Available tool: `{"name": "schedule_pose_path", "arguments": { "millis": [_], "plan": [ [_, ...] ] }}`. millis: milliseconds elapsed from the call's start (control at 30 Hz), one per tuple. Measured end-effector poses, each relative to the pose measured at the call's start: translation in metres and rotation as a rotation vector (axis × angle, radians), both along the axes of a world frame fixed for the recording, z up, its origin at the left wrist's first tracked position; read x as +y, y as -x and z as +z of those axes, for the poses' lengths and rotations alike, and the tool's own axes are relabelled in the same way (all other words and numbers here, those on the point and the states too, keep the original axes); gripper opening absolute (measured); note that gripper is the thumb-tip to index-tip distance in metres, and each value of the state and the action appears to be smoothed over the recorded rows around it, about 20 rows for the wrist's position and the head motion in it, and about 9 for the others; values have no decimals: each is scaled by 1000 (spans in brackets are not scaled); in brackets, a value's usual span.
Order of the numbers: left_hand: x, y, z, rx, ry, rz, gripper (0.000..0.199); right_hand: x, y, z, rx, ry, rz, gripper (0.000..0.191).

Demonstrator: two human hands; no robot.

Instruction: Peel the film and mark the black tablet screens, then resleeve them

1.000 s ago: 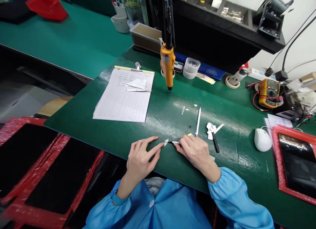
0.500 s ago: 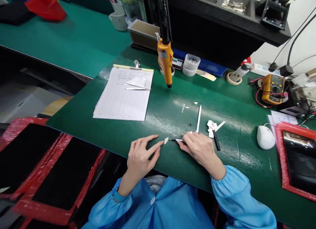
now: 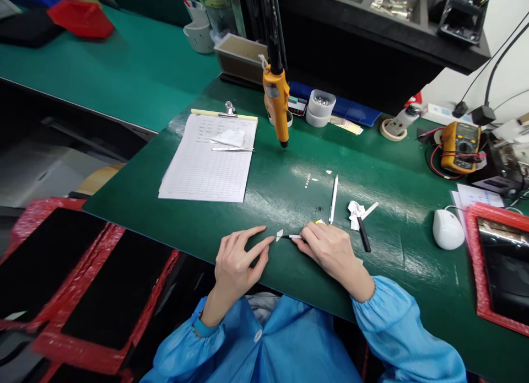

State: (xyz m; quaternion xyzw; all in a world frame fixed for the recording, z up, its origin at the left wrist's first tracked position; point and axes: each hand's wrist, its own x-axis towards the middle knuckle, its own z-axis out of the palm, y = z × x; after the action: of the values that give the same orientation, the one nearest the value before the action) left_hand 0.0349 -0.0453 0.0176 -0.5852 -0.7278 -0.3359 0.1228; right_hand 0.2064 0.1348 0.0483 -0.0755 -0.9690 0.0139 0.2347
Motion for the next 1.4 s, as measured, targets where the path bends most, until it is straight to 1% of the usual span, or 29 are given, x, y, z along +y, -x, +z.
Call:
{"name": "schedule_pose_path", "arguments": {
  "millis": [233, 533, 833, 900, 967, 1067, 1133, 1200, 1300, 1400],
  "plan": [
    [0, 0, 0, -2, -6, 7, 25, 0, -1, 4, -27, 8, 10, 43],
    [0, 0, -1, -8, -2, 8, 26, -1, -4, 11, -114, -44, -28, 49],
    [-1, -2, -2, -25, 7, 19, 24, 4, -6, 18, -74, -56, -23, 49],
    [0, -2, -2, -25, 6, 19, 23, 6, -8, 17, -57, 3, -9, 47],
    [0, -2, -2, -24, 6, 21, 22, 9, -9, 14, -49, 122, -19, 43],
    [0, -3, -2, -23, -1, 30, 21, 9, -8, 8, -30, 365, -104, 35],
    [1, -4, -2, -27, -19, 32, 19, 4, -3, 3, -37, 480, -159, 31],
    [1, -4, -2, -35, -44, 36, 18, -3, 6, 0, -96, 502, -193, 26],
    [1, -3, -3, -49, -86, 42, 19, -14, 19, -5, -186, 449, -223, 20],
    [1, -3, -4, -54, -114, 34, 20, -21, 27, -9, -227, 413, -237, 18]
  ]
}}
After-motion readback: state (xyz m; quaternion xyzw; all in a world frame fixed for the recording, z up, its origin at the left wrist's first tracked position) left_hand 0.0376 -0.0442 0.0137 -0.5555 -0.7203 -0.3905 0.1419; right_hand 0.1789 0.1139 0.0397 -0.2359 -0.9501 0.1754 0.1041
